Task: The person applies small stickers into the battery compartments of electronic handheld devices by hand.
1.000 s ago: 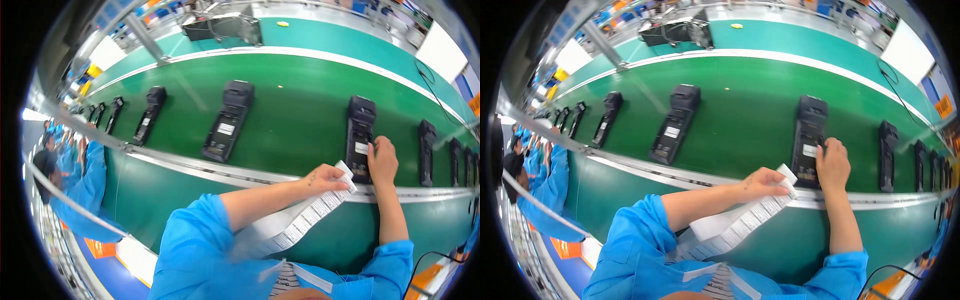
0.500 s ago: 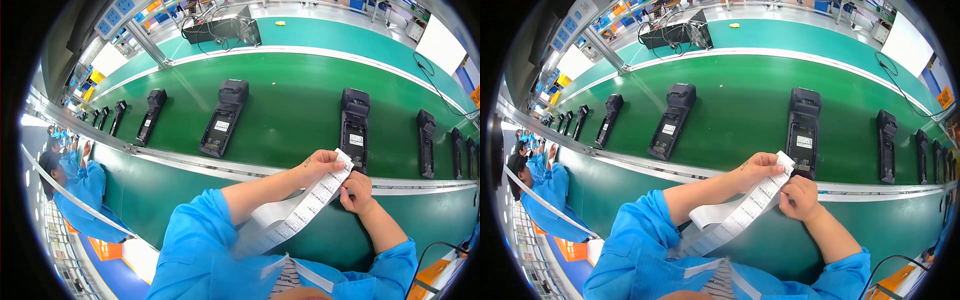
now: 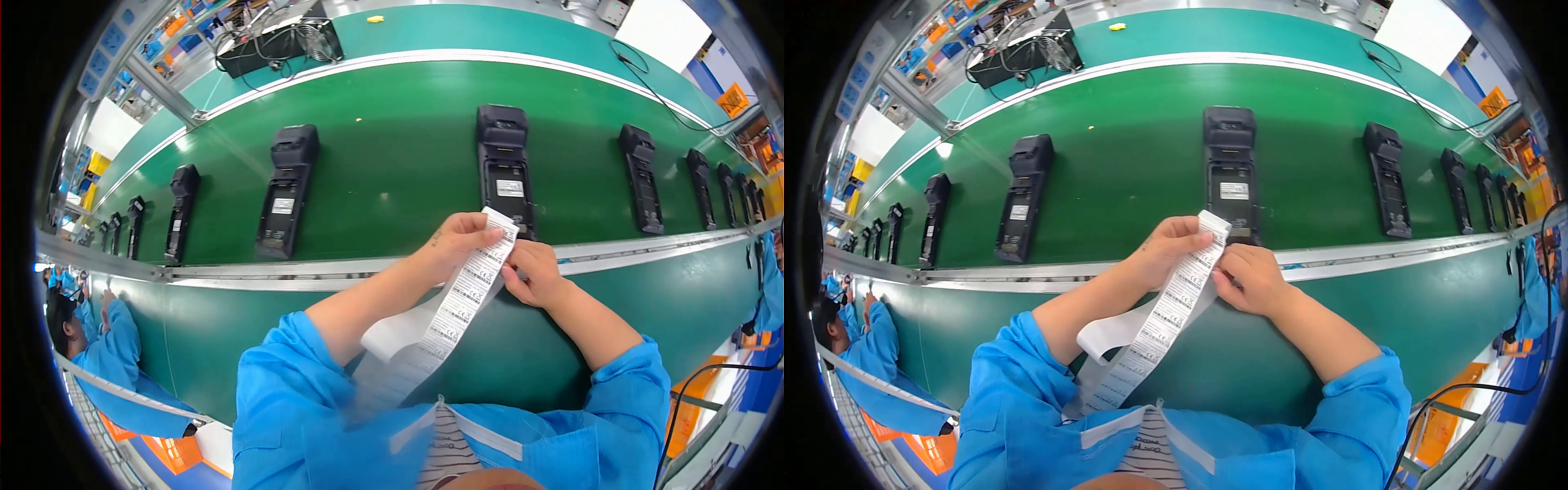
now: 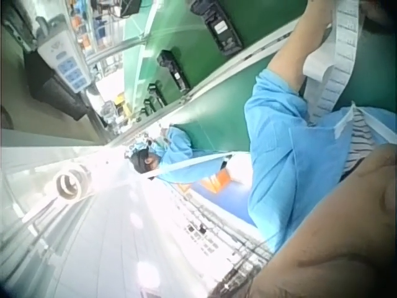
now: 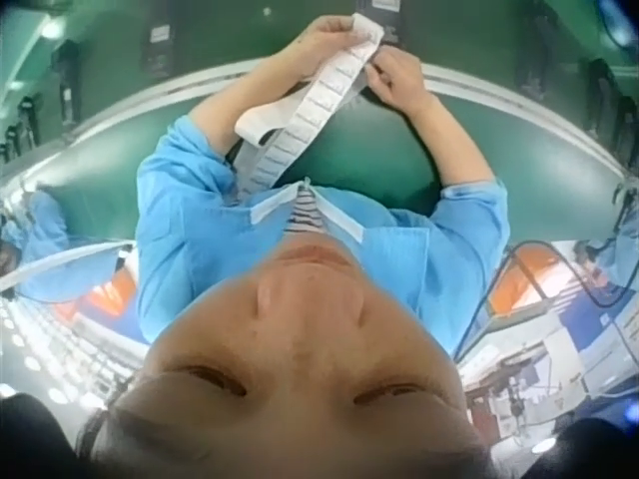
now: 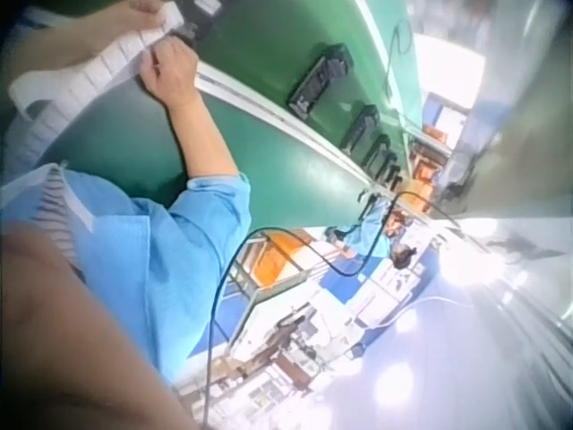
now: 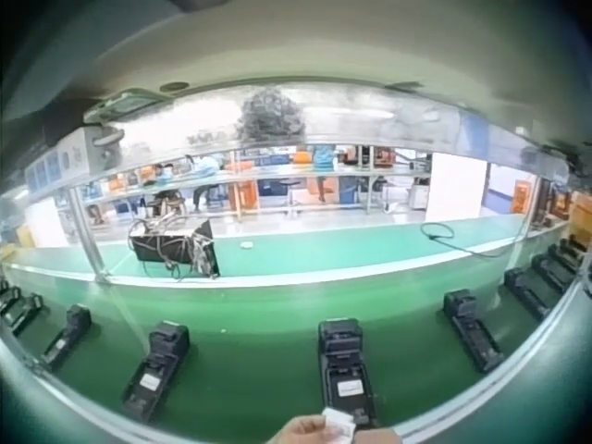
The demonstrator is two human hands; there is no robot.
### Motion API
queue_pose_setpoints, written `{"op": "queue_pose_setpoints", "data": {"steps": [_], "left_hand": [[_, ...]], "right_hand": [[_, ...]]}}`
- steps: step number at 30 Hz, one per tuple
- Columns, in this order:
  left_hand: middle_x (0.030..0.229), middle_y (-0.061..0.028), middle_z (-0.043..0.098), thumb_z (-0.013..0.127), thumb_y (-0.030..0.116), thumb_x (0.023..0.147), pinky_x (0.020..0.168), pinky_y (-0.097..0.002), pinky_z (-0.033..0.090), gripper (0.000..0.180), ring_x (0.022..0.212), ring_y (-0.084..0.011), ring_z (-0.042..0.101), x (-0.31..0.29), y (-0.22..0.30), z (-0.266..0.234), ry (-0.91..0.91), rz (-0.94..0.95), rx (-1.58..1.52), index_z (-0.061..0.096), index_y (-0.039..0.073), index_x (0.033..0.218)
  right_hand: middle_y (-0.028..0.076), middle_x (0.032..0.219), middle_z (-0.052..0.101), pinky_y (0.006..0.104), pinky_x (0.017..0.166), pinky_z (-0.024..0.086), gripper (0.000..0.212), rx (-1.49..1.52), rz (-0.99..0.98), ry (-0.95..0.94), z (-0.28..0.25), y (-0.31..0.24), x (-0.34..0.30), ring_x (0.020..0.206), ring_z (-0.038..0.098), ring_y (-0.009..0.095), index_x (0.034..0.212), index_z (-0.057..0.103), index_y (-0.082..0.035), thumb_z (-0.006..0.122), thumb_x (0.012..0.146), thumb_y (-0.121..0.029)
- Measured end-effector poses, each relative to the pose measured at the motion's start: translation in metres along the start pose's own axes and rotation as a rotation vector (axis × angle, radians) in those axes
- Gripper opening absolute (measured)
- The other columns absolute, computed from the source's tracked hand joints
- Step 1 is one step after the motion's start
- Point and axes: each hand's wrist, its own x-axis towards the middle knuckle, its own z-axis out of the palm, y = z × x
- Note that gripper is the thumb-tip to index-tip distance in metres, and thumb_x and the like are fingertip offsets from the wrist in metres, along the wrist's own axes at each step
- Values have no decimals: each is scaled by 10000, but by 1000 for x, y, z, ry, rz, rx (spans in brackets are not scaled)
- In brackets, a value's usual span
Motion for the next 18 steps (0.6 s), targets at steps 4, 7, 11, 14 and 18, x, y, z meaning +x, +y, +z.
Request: {"op": "queue_pose_setpoints", "data": {"steps": [4,7,11,14,18], "left_hand": [[786,-81,594,545,98,790,584,-226,489,135,663,-115,583,5,-2,2,-18,-6,20,556,-7,874],[787,-90,593,541,97,794,575,-226,493,140,665,-121,589,7,-3,3,5,-6,62,550,-11,883],[787,-92,594,542,101,794,565,-223,493,145,652,-120,589,9,-6,5,6,-16,57,549,-15,882],[784,-93,594,543,104,794,556,-221,493,152,643,-118,589,10,-9,6,1,-15,51,548,-19,884],[776,-89,594,538,104,797,562,-219,491,148,647,-116,589,13,-8,8,-2,-9,83,548,-17,882]], "right_hand": [[60,569,469,296,402,366,123,26,-1,20,-2,4,-3,462,455,208,643,462,-31,568,595,11],[59,541,444,295,384,348,126,13,-25,22,-4,8,-7,440,437,202,625,455,-29,564,581,17],[61,540,443,296,383,346,121,12,-9,16,-7,10,-10,437,436,204,618,457,-28,565,580,12],[63,537,444,298,381,345,119,-9,-24,31,-8,10,-12,433,435,210,599,455,-33,567,581,2],[66,535,451,304,383,350,112,-17,-8,12,-11,14,-16,433,440,217,585,456,-37,565,590,-11]]}}
